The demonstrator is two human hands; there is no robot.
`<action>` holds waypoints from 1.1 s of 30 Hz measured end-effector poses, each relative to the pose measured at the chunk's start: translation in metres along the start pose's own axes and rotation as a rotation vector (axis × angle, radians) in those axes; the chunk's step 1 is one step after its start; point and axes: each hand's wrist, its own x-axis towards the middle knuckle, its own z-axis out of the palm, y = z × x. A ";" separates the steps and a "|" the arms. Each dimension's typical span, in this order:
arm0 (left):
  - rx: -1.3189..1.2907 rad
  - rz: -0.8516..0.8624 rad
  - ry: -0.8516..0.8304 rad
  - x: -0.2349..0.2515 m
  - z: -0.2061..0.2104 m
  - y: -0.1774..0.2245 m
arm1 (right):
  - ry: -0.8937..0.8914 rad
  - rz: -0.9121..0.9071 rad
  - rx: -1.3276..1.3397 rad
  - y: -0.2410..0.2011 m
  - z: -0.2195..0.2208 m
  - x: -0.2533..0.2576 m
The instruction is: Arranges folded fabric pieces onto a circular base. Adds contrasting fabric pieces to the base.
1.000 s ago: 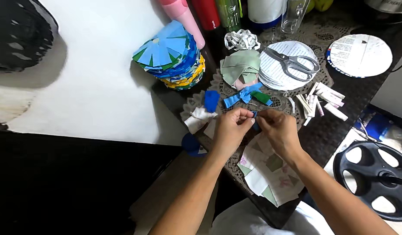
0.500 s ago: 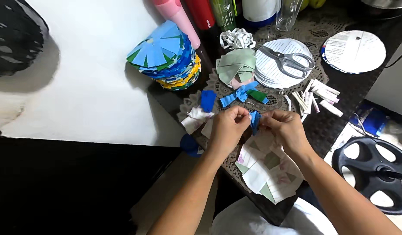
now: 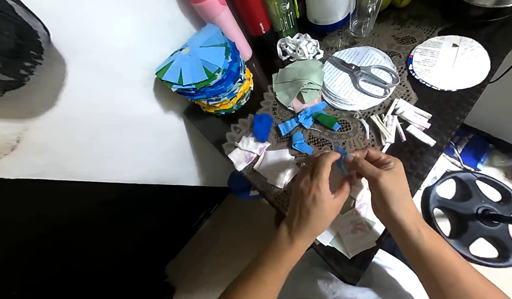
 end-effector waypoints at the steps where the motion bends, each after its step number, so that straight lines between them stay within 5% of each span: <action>1: -0.041 -0.032 0.014 -0.002 0.005 0.002 | 0.000 -0.051 -0.050 0.001 0.000 -0.004; 5: -0.415 -0.287 -0.025 -0.002 0.003 0.010 | -0.003 -0.221 -0.237 -0.005 -0.010 -0.018; 10: -0.921 -0.681 -0.406 0.004 -0.025 0.019 | -0.110 -0.137 -0.319 -0.013 -0.053 -0.037; 13: -0.865 -0.579 -0.639 -0.008 -0.033 0.019 | -0.210 -0.035 -0.286 -0.002 -0.080 -0.064; 18: -0.588 -0.476 -0.836 -0.025 -0.028 0.021 | -0.080 -0.079 -0.324 0.030 -0.105 -0.108; 25: -0.302 -0.220 -0.930 -0.030 -0.018 0.036 | 0.033 -0.137 -0.307 0.059 -0.109 -0.144; 33: -0.093 -0.146 -0.864 -0.036 -0.007 0.043 | 0.070 -0.180 -0.367 0.068 -0.113 -0.152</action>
